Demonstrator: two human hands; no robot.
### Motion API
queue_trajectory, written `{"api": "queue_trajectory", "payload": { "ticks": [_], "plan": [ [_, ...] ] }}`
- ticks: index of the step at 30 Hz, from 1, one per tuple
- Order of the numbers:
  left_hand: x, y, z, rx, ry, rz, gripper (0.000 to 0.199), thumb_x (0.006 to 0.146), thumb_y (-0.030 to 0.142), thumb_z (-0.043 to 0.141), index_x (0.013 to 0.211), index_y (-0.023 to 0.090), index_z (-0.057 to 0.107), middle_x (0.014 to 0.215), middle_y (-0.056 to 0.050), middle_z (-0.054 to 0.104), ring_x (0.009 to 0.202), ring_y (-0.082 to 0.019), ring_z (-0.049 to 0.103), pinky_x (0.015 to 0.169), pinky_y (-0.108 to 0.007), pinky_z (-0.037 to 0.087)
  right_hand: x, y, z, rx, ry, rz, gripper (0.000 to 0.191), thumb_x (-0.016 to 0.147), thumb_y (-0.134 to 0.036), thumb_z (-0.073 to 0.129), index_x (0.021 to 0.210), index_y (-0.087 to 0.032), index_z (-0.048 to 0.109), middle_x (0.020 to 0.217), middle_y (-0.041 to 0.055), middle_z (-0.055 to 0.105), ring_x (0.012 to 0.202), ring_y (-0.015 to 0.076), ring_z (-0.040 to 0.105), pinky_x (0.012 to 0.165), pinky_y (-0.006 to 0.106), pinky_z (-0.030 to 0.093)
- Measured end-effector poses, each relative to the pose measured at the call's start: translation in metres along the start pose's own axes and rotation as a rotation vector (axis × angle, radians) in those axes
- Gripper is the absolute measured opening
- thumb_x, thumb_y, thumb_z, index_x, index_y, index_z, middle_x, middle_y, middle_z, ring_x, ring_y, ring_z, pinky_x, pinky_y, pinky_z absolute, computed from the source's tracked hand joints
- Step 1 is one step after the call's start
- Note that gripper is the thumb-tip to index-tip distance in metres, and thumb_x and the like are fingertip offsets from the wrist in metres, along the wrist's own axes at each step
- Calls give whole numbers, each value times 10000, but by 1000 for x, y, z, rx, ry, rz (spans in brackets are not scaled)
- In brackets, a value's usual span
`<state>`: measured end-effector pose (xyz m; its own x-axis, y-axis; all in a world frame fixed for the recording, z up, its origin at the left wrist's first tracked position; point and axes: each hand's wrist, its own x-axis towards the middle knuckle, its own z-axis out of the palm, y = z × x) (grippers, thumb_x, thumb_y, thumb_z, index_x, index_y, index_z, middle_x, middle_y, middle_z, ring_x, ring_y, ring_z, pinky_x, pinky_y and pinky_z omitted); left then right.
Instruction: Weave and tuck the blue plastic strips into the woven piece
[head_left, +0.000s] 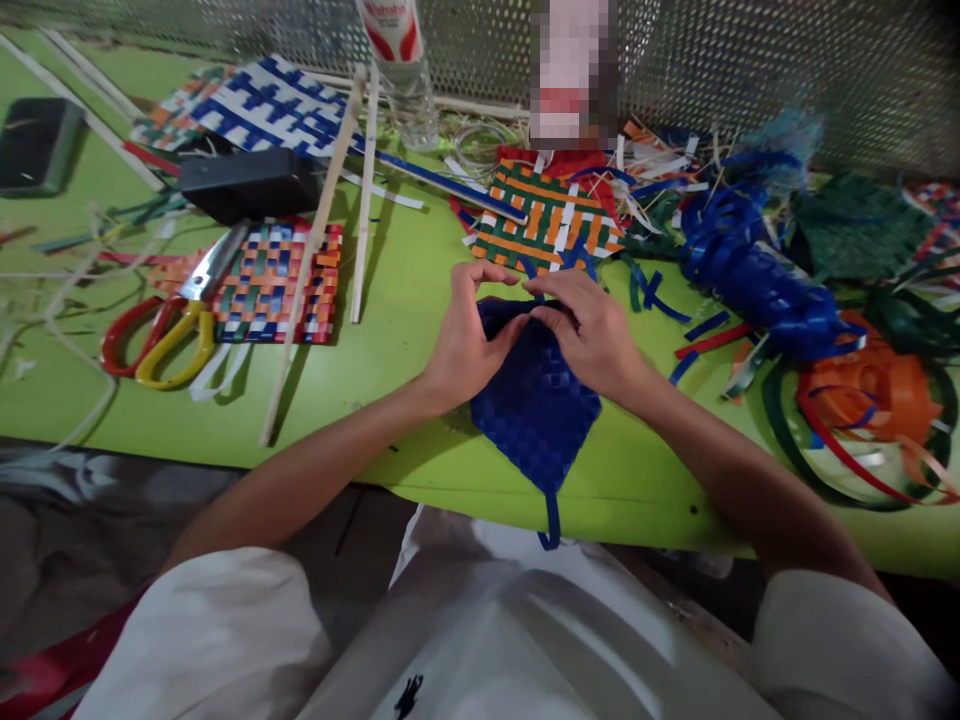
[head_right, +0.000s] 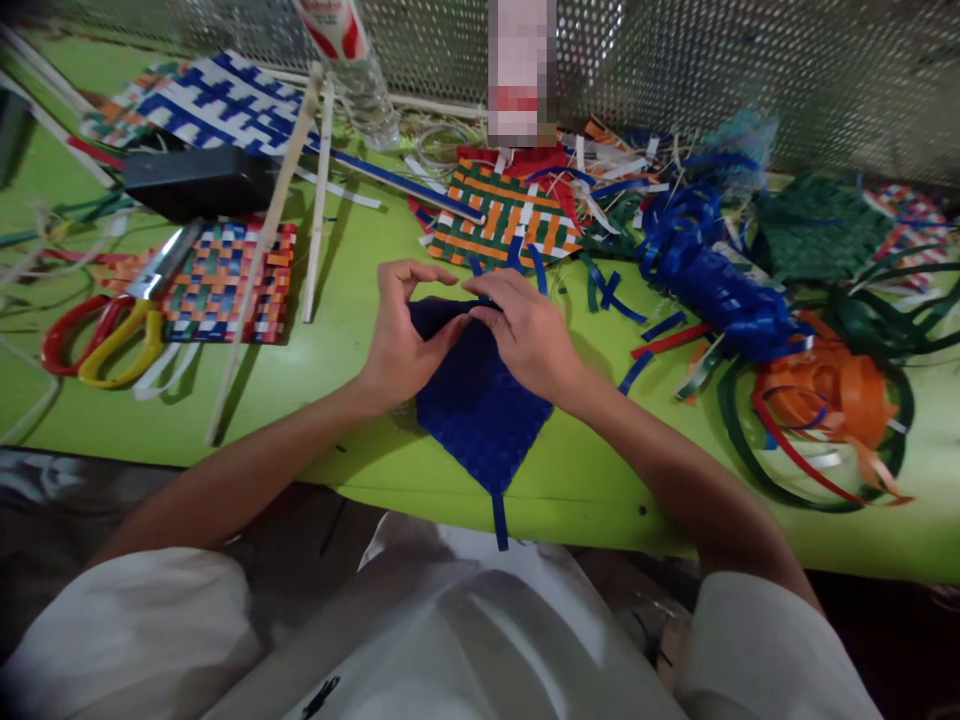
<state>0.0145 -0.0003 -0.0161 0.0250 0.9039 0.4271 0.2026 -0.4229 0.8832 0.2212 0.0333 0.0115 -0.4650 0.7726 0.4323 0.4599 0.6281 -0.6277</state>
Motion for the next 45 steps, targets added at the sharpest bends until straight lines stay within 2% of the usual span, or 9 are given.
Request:
{"api": "queue_trajectory", "payload": {
  "ticks": [5,9,13,16,18,24,27,37,45],
  "plan": [
    [-8,1,4,44,-67,76,334,1080,284,678,1341,308,471,1471,-116,647,1452,-263,662,1146,-474,612,6,-1,-12,-5,-85,-50,175,1101,-231,642,1046,-257,806,1109,89,824,1070,297,773,966,468,615],
    [-3,6,2,9,-63,-61,391,1035,407,773,1326,299,536,1452,-104,689,1379,-261,713,1142,-437,621,9,-2,-18,-24,-94,-59,125,1102,-261,661,1035,-265,766,1085,87,805,1048,300,739,945,474,594],
    [6,13,-2,-24,-62,-276,325,936,457,898,1121,233,753,1129,-63,813,1063,-237,766,974,-367,621,9,0,-17,-33,-62,-70,118,1115,-255,641,1040,-263,732,1086,91,781,1043,291,720,919,453,581],
    [8,17,-3,-82,-144,-395,324,961,521,863,898,207,816,835,-29,756,788,-192,678,682,-304,535,9,1,-17,-33,-78,-50,117,1117,-258,639,1034,-264,721,1080,91,771,1042,293,713,920,453,579],
    [7,19,-3,-109,-160,-407,352,980,520,837,830,203,814,743,-13,701,693,-165,605,593,-281,462,10,1,-19,-22,-96,-37,110,1113,-265,647,1032,-265,723,1082,91,774,1042,294,714,927,456,581],
    [6,21,-4,-56,-164,-319,268,1007,423,806,867,198,851,770,-10,725,692,-154,596,646,-280,491,12,3,-21,12,-138,-29,138,1127,-309,664,1021,-259,738,1037,80,780,982,272,712,889,418,585],
    [6,18,-4,-46,-160,-315,269,1008,435,805,896,198,866,780,-13,728,712,-165,608,648,-281,492,9,2,-19,-81,-133,-73,131,1138,-293,622,1071,-253,727,1131,100,785,1025,283,723,909,431,581],
    [10,13,-4,-15,-216,-332,393,977,485,804,706,211,731,636,11,494,612,-135,415,559,-303,300,-2,-2,-1,-250,7,-26,221,1135,-248,528,1005,-257,706,1090,93,796,942,273,723,799,425,542],
    [13,7,-5,-3,-300,-440,586,947,662,835,644,218,602,615,9,513,592,-140,430,556,-311,281,-3,3,7,-247,21,58,195,1071,-195,550,948,-255,689,1064,99,780,922,275,714,775,415,520]
  ]
}}
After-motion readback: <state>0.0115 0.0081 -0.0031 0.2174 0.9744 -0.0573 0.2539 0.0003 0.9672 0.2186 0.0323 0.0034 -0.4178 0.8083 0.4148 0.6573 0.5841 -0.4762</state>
